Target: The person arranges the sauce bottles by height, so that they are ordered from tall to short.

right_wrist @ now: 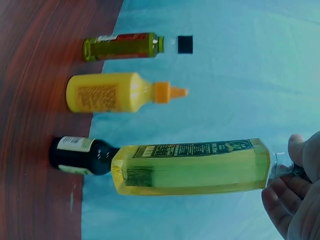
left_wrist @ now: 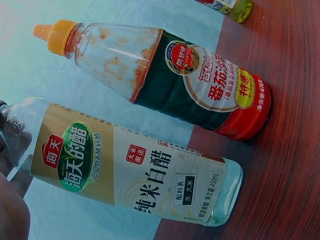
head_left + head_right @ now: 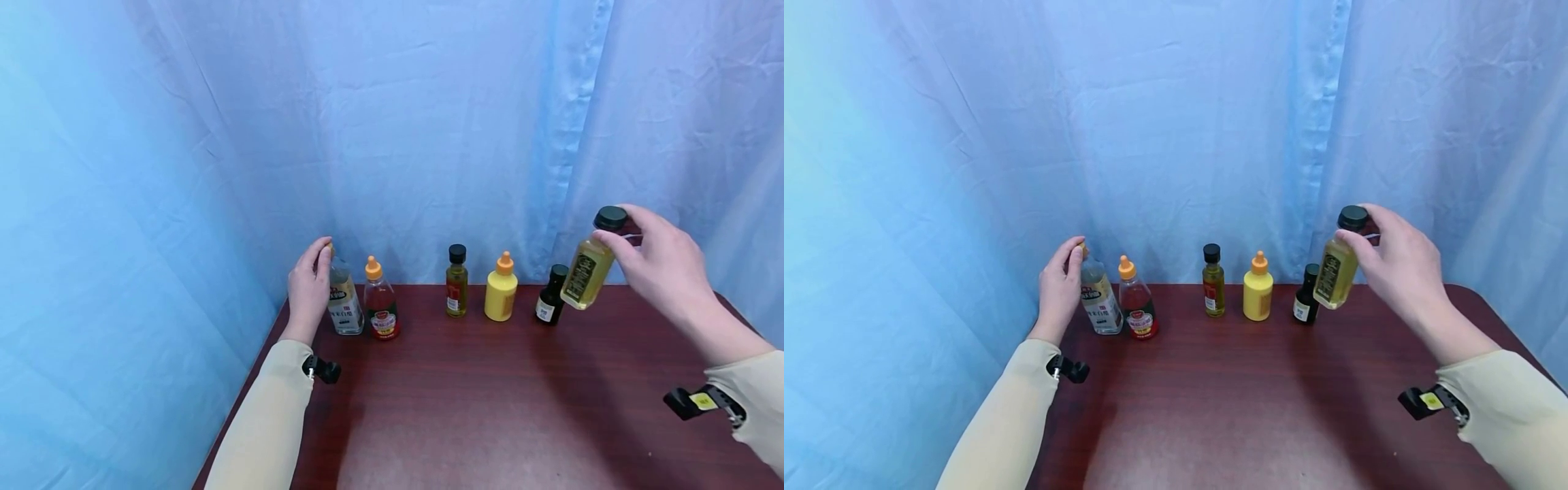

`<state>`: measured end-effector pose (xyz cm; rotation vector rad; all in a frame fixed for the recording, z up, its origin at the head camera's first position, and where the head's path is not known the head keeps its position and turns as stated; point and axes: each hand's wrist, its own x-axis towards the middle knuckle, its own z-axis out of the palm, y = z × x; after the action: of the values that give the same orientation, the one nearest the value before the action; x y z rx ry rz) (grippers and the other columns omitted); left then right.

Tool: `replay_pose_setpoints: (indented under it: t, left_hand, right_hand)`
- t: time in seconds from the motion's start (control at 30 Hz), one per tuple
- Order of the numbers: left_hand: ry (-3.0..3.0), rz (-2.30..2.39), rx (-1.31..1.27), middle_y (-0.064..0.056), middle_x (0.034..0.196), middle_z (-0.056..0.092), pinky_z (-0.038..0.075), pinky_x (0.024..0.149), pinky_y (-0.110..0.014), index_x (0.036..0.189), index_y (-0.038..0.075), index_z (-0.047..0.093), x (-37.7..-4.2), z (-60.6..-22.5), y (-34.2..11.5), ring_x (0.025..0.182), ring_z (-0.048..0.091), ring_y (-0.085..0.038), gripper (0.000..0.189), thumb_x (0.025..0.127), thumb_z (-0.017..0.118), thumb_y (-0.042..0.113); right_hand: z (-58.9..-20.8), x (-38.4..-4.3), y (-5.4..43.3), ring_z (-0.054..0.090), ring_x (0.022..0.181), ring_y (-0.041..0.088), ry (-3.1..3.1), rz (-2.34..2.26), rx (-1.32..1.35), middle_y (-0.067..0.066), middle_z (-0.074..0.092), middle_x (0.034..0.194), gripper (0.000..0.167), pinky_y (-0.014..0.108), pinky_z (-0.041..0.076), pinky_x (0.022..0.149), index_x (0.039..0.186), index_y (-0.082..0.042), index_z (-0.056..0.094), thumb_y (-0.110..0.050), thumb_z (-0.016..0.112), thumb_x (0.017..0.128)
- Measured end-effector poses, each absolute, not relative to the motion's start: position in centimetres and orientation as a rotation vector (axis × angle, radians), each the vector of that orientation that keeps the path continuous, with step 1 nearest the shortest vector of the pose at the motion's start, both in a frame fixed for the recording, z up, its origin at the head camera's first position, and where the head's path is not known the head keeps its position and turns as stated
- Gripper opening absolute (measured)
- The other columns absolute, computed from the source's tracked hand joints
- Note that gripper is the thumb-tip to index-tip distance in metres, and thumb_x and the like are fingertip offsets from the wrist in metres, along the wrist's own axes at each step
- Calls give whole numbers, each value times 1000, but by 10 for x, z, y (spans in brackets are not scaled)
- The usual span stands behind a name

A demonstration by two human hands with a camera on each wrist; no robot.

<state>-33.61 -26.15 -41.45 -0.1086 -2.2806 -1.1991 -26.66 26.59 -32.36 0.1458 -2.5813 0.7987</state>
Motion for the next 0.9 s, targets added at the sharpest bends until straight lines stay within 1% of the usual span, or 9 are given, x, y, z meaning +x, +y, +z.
replay_pose_setpoints:
  t: [0.1, 0.2, 0.33, 0.43, 0.57, 0.67, 0.7, 0.73, 0.9]
  left_hand:
    - [-2278, -1196, -110, -5, 155, 64, 50, 116, -54, 155, 21, 65, -336, -415, -262, 141, 61, -29, 48, 120, 46, 46]
    - [-2276, -1196, -112, -5, 155, 64, 50, 116, -54, 155, 21, 65, -336, -415, -262, 141, 61, -28, 48, 120, 46, 46]
    - [-2278, -1193, -107, -4, 156, 64, 50, 116, -54, 155, 23, 65, -336, -415, -261, 141, 61, -28, 47, 120, 45, 47]
    - [-2279, -1191, -106, -4, 156, 64, 50, 117, -54, 155, 23, 65, -336, -415, -261, 142, 61, -28, 47, 120, 45, 46]
    - [-2276, -1194, -112, -4, 156, 64, 49, 117, -54, 155, 21, 65, -336, -415, -261, 142, 60, -28, 46, 120, 46, 45]
    - [-2274, -1192, -111, -4, 156, 64, 48, 118, -54, 155, 20, 65, -336, -415, -261, 142, 60, -28, 46, 120, 47, 44]
    - [-2274, -1190, -110, -4, 156, 64, 49, 117, -54, 155, 20, 65, -336, -415, -261, 142, 61, -28, 46, 120, 47, 44]
    - [-2274, -1188, -109, -4, 156, 64, 49, 117, -54, 155, 21, 65, -336, -415, -261, 141, 61, -28, 46, 120, 47, 44]
    - [-2269, -1174, -113, -6, 155, 65, 50, 115, -55, 155, 19, 65, -336, -415, -261, 139, 62, -30, 47, 120, 47, 44]
  right_hand:
    - [-319, -264, 258, 65, 118, 52, -2576, 816, 168, 25, 69, 131, 50, 70, 45, 87, 149, -9, 62, -45, 61, 114]
    - [-316, -262, 250, 66, 119, 50, -2572, 833, 185, 23, 70, 130, 48, 65, 45, 85, 148, -10, 63, -44, 63, 114]
    - [-315, -261, 239, 66, 120, 49, -2565, 860, 220, 21, 72, 128, 46, 62, 45, 86, 148, -11, 63, -41, 65, 113]
    - [-316, -261, 231, 65, 122, 50, -2557, 884, 260, 22, 72, 128, 46, 65, 45, 91, 150, -11, 62, -37, 67, 113]
    - [-317, -262, 220, 65, 124, 49, -2546, 908, 314, 21, 72, 128, 46, 66, 46, 93, 152, -11, 60, -32, 69, 112]
    - [-318, -263, 210, 65, 123, 47, -2540, 926, 350, 19, 73, 127, 48, 65, 48, 93, 154, -12, 60, -32, 70, 112]
    - [-319, -263, 207, 66, 123, 46, -2541, 933, 360, 19, 73, 126, 48, 64, 51, 89, 154, -13, 59, -33, 70, 112]
    - [-320, -263, 204, 66, 123, 46, -2541, 940, 371, 18, 73, 126, 49, 64, 52, 88, 155, -14, 59, -34, 70, 112]
    - [-327, -266, 188, 68, 120, 42, -2535, 983, 418, 15, 74, 125, 49, 62, 54, 86, 156, -16, 59, -35, 69, 112]
